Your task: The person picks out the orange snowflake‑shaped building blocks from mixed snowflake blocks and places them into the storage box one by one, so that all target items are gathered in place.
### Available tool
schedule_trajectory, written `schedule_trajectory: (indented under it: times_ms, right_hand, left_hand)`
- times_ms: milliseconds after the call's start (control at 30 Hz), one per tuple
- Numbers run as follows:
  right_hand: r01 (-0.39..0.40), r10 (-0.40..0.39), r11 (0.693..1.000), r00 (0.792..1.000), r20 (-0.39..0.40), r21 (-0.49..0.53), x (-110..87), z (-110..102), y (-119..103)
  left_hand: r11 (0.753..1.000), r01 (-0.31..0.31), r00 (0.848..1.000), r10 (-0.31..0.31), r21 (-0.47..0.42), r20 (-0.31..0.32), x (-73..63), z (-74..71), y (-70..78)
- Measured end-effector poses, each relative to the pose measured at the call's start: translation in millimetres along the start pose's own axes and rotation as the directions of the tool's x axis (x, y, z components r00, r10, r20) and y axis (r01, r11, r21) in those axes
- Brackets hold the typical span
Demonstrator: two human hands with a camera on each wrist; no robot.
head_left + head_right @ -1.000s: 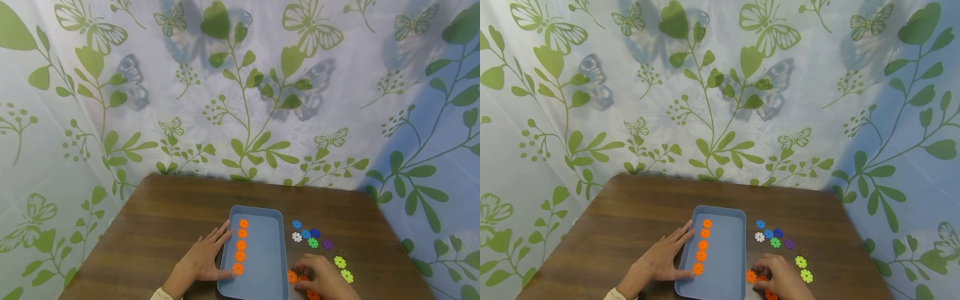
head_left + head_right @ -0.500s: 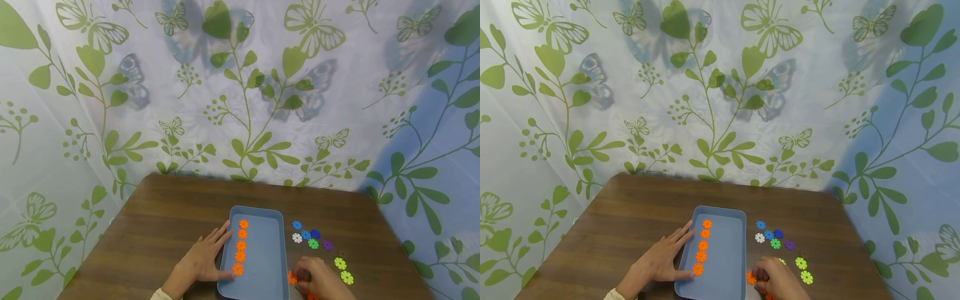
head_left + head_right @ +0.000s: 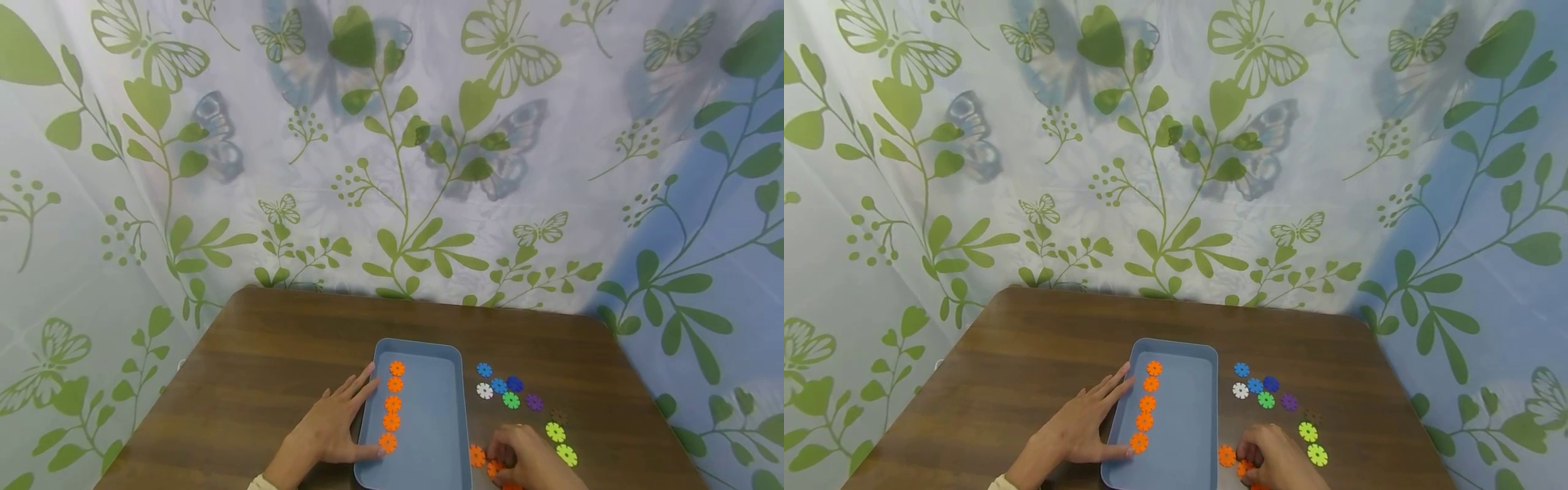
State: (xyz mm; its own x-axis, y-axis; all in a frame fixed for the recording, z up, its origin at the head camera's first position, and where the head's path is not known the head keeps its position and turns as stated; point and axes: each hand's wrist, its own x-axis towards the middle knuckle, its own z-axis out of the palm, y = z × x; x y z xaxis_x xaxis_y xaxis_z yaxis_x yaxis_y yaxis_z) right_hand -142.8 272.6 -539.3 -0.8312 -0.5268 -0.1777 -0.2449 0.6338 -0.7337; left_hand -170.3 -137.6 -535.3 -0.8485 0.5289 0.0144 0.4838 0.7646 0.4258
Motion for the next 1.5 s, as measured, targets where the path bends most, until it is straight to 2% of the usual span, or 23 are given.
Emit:
schedule_trajectory:
  times_ms: [267,367,433,533,667,733,767,867,1000,1133,1333,1500]
  right_hand:
    - [0.071,-0.071,0.996,0.997,0.002,-0.045,18.7,11.9,83.7]
    - [0.138,-0.139,0.989,0.990,-0.018,-0.047,19.4,12.5,89.5]
    - [0.211,-0.212,0.977,0.976,-0.041,-0.038,15.6,10.8,76.8]
    - [0.286,-0.288,0.957,0.954,-0.078,-0.036,4.5,4.6,40.8]
    - [0.285,-0.289,0.957,0.952,-0.098,-0.050,-7.4,-6.8,-3.1]
    - [0.314,-0.325,0.944,0.938,-0.122,-0.102,-8.9,-11.4,-14.9]
    - [0.328,-0.343,0.937,0.930,-0.133,-0.120,-8.8,-13.4,-19.2]
    - [0.396,-0.425,0.900,0.890,-0.164,-0.185,-5.3,-16.9,-25.5]
    - [0.444,-0.476,0.876,0.860,-0.185,-0.188,0.1,-19.8,-29.0]
    - [0.499,-0.537,0.840,0.819,-0.200,-0.215,6.2,-21.7,-34.8]
    - [0.537,-0.567,0.822,0.803,-0.185,-0.188,15.6,-24.9,-48.9]
    - [0.567,-0.619,0.780,0.760,-0.199,-0.264,22.6,-24.3,-59.1]
  left_hand:
    - [1.000,-0.016,1.000,0.017,0.021,-0.023,2.0,-1.4,1.0]
    - [1.000,-0.019,0.999,0.019,0.013,-0.025,1.2,-1.5,1.1]
    - [1.000,-0.016,1.000,0.016,-0.002,-0.018,-0.6,-1.1,0.9]
    - [1.000,-0.009,1.000,0.009,-0.021,-0.004,-4.7,0.6,0.3]
    - [1.000,-0.007,1.000,0.007,-0.020,-0.001,-8.9,3.3,0.0]
    - [1.000,-0.012,1.000,0.011,-0.022,-0.008,-8.9,3.5,0.2]
    - [1.000,-0.013,1.000,0.013,-0.023,-0.012,-8.6,3.5,0.3]
    - [1.000,-0.020,1.000,0.020,-0.019,-0.024,-6.8,2.4,0.9]
    - [1.000,-0.024,0.999,0.023,-0.019,-0.023,-4.5,1.0,1.6]
    - [0.999,-0.015,1.000,0.015,-0.030,-0.006,-4.7,0.6,1.5]
    - [1.000,-0.009,1.000,0.009,-0.028,-0.001,-4.6,-0.4,2.0]
    - [1.000,-0.009,1.000,0.009,-0.023,0.005,-4.4,-2.2,3.6]
